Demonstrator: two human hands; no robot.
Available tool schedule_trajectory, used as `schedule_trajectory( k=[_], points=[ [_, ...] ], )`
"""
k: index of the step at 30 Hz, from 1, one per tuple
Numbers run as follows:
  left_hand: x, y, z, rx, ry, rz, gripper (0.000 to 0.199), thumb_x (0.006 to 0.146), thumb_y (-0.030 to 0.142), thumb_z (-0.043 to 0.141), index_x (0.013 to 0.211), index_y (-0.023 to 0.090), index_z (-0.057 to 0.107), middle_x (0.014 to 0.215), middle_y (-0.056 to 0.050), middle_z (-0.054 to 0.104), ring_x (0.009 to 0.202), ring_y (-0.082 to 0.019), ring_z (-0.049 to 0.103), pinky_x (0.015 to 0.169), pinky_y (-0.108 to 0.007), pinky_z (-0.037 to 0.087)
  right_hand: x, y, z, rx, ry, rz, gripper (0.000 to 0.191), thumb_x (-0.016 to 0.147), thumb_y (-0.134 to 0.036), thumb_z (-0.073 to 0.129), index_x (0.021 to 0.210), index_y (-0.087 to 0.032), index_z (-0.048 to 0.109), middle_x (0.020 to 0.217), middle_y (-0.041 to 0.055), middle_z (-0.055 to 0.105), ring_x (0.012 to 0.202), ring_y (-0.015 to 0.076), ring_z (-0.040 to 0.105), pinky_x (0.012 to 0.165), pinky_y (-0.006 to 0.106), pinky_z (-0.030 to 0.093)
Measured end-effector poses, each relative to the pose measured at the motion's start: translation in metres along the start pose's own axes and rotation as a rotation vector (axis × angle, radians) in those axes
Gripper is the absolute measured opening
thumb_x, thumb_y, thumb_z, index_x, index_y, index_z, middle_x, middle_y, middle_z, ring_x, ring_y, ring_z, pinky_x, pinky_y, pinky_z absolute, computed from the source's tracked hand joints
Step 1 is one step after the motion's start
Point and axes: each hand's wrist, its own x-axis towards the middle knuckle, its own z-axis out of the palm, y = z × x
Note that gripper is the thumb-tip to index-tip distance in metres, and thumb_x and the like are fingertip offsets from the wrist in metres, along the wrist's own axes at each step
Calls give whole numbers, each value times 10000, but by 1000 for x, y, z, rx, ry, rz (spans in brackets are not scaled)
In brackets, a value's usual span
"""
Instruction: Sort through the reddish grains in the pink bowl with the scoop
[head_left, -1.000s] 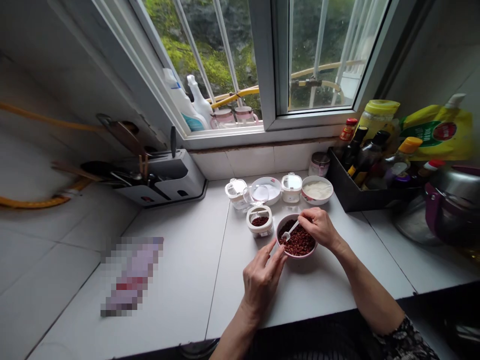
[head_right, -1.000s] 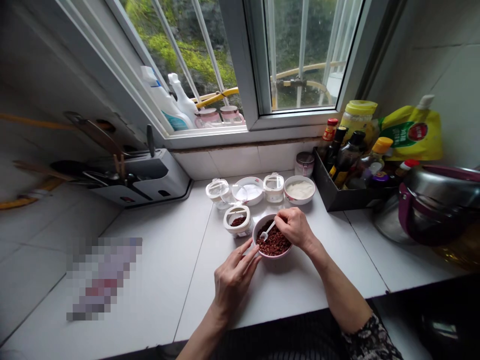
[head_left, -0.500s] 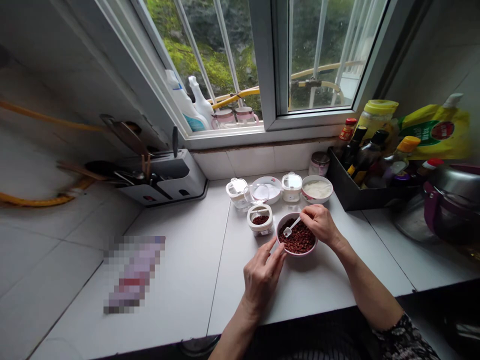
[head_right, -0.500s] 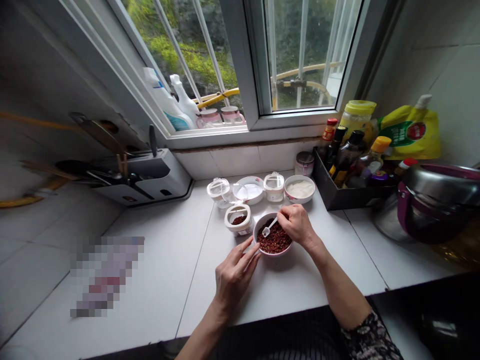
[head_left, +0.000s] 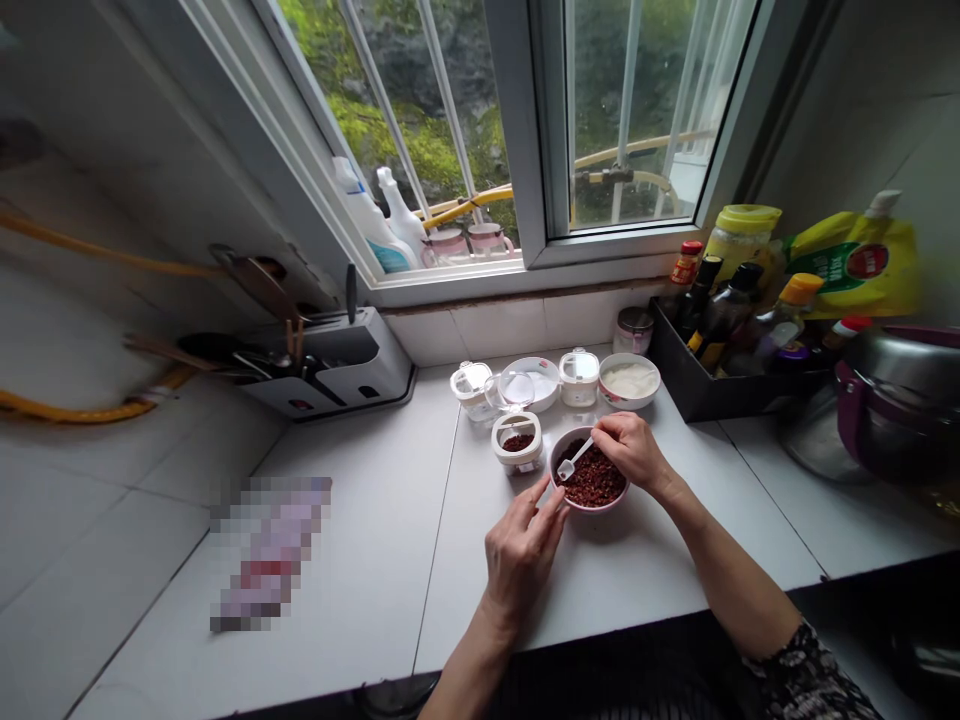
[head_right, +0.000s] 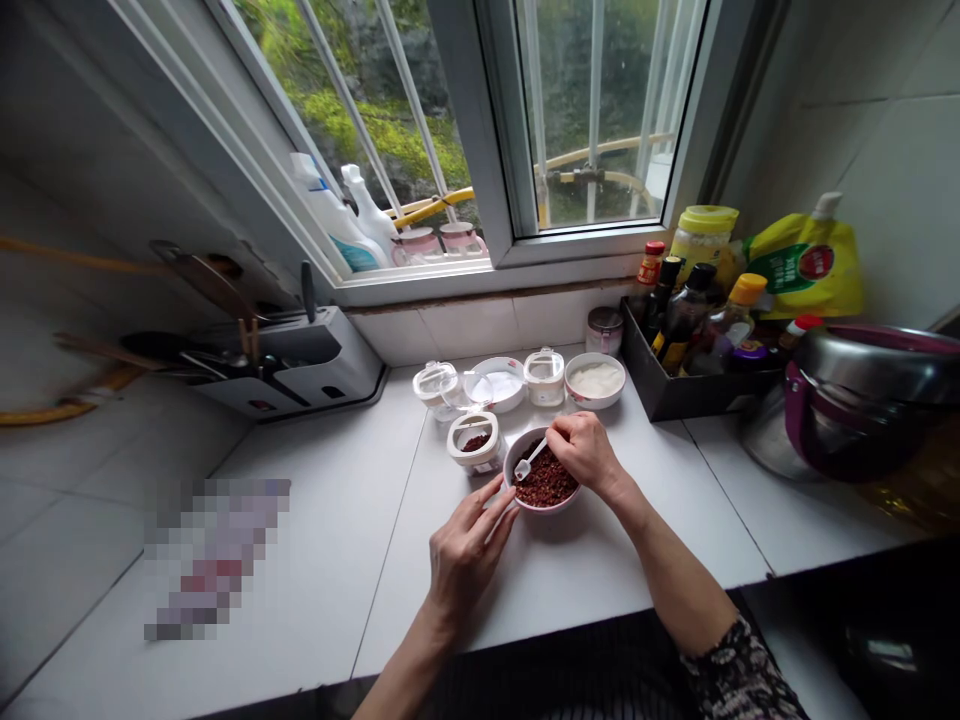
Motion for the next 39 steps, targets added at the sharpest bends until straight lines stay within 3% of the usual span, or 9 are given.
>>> schedule_trajectory(
  k=[5,21,26,29,31,33,35,39],
  points=[
    [0,0,0,-15,-5,-8,245,952,171,599,1186,198,663,1184,-131,701,977,-211,717,804,-309,608,0,1,-3,90,19,86,301,799,-297,467,513,-202,458,519,-6,513,541,125,472,559,251,343],
    [1,0,1,-19,18,12,233,947,157,598,1168,173,673,1150,-136,701,1006,-224,700,799,-307,606,7,8,-1,374,125,272,282,763,-368,531,534,-204,530,462,-25,480,472,124,443,503,259,364],
    [1,0,2,-22,19,41,263,940,128,596,1190,182,658,1142,-125,702,994,-213,694,769,-288,615,11,-16,12,337,249,123,315,879,-387,498,620,-213,536,520,-17,516,520,145,484,555,279,410],
    [2,0,2,-13,23,50,274,938,113,592,1195,182,655,1149,-129,699,1003,-213,690,778,-291,616,10,-31,22,110,325,-126,275,931,-318,488,689,-215,569,657,20,633,677,177,571,805,346,461],
    [3,0,1,-13,30,52,269,937,106,589,1186,181,659,1147,-128,699,1005,-212,689,782,-291,615,8,-36,26,-28,307,-287,253,951,-268,478,729,-214,587,697,17,657,690,170,583,954,398,417],
    [3,0,1,-17,32,54,261,935,104,591,1174,180,664,1142,-127,700,1001,-211,689,779,-288,615,5,-37,27,-97,276,-377,241,962,-237,467,762,-214,599,700,3,658,663,155,584,1009,417,387],
    [3,1,1,-20,29,51,256,934,106,594,1169,176,668,1136,-127,701,997,-212,690,772,-286,614,4,-33,23,-89,300,-380,231,962,-233,469,774,-215,602,699,0,659,659,156,589,998,413,400],
    [3,1,1,-38,20,28,262,939,120,591,1183,180,667,1131,-124,701,1014,-211,687,782,-285,610,4,-14,6,-20,382,-226,258,935,-266,488,697,-226,580,655,15,640,712,195,597,840,370,467]
  ],
)
